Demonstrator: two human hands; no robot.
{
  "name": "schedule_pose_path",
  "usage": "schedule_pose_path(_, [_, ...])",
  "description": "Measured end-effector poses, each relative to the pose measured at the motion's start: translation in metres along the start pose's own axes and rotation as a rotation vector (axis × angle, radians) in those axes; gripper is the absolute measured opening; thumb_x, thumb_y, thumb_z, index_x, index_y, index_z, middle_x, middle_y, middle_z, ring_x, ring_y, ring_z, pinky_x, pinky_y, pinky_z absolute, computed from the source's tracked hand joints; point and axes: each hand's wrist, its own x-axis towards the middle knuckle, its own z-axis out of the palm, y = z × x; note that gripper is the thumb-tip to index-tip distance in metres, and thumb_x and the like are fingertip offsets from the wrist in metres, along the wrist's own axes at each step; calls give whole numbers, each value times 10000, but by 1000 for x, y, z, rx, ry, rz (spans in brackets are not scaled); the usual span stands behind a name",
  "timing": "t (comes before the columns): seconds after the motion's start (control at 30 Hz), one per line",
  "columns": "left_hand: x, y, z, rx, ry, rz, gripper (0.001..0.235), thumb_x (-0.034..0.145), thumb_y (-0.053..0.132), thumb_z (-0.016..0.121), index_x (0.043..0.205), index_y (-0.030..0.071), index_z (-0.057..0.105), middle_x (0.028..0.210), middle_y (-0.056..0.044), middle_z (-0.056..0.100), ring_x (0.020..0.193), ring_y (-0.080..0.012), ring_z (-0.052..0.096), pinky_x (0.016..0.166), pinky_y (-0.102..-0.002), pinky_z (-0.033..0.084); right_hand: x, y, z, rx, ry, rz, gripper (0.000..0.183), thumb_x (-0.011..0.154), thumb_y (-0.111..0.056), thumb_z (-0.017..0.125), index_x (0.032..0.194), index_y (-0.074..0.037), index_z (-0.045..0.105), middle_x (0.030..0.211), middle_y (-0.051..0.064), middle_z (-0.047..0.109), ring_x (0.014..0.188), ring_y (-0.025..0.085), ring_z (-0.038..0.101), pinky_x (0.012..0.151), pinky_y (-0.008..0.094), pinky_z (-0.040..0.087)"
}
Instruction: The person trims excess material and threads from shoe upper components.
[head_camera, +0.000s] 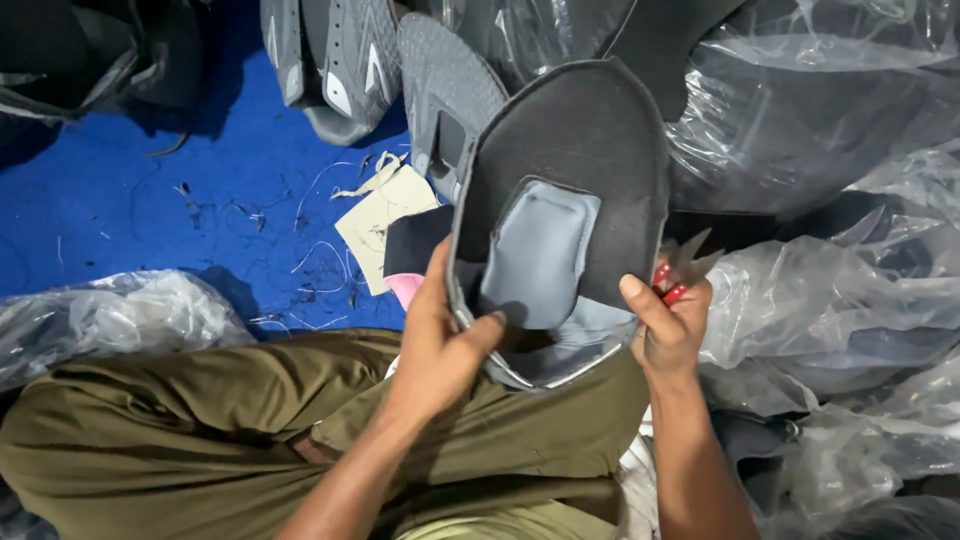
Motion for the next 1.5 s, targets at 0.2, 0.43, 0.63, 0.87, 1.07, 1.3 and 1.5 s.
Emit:
schedule_pose_path(0.2, [6, -11, -35, -62, 66, -189, 250, 956, 109, 661, 1158, -23, 725, 912, 20, 754, 795, -70, 653, 721, -242, 534, 9, -17, 15, 10, 9, 132, 164, 818, -30, 757, 930, -41, 637, 765, -45, 540, 635, 61, 430, 613, 242, 316])
schedule_pose_path(0.43, [-2, -38, -38, 300, 33, -254, 397, 1050, 316, 649, 915, -52, 712, 710, -26, 541, 643, -94, 441, 567, -299, 366, 9, -4, -13, -100, -30, 91, 204, 840, -65, 787, 957, -36, 623, 787, -49, 517, 687, 69, 445, 652, 249, 329])
schedule_pose_path(0.63, [-15, -50, -21, -62, -24, -250, 364, 970, 307, 644, 1172, 14, 715, 1038, 7, 758, 932, -68, 651, 859, -266, 518, 11, -3, -19, -145, 36, 171, 244, 815, -116, 788, 999, -43, 647, 810, -45, 549, 719, 72, 477, 682, 251, 351])
schedule_pose_path(0.87, [-38, 18, 21, -224, -121, -27, 707, 822, 218, 824, 1427, 45, 500, 1313, -88, 652, 1179, -182, 635, 1001, -323, 516, 13, 32, -60, 51, -23, 189, 287, 865, -132, 789, 1097, -1, 681, 832, -15, 594, 735, 83, 511, 673, 253, 376])
schedule_pose_path(1.07, [-48, 96, 51, 510, 172, 580, 782, 736, 221, 841, 1431, 26, 540, 1184, -190, 586, 1062, -328, 610, 938, -420, 486, 13, -3, -40, 290, -25, 111, 274, 998, -192, 722, 1188, 3, 683, 1114, 168, 749, 716, 115, 587, 692, 288, 466])
schedule_pose_path(1.3, [-45, 6, 82, 1247, -320, 631, 770, 686, 227, 745, 1392, -32, 578, 1190, -267, 538, 1061, -409, 514, 968, -499, 402, 0, -105, -57, 457, 17, -86, 223, 1049, -209, 719, 1154, -20, 666, 842, 99, 640, 559, 129, 474, 579, 300, 393])
schedule_pose_path(1.5, [-47, 5, 87, 1285, -308, 702, 628, 817, 295, 665, 1353, -22, 588, 1254, -302, 528, 1109, -415, 517, 974, -490, 394, -10, -108, -6, -272, 71, 49, 207, 832, 38, 736, 1015, -42, 682, 886, 34, 692, 726, 105, 631, 587, 231, 452])
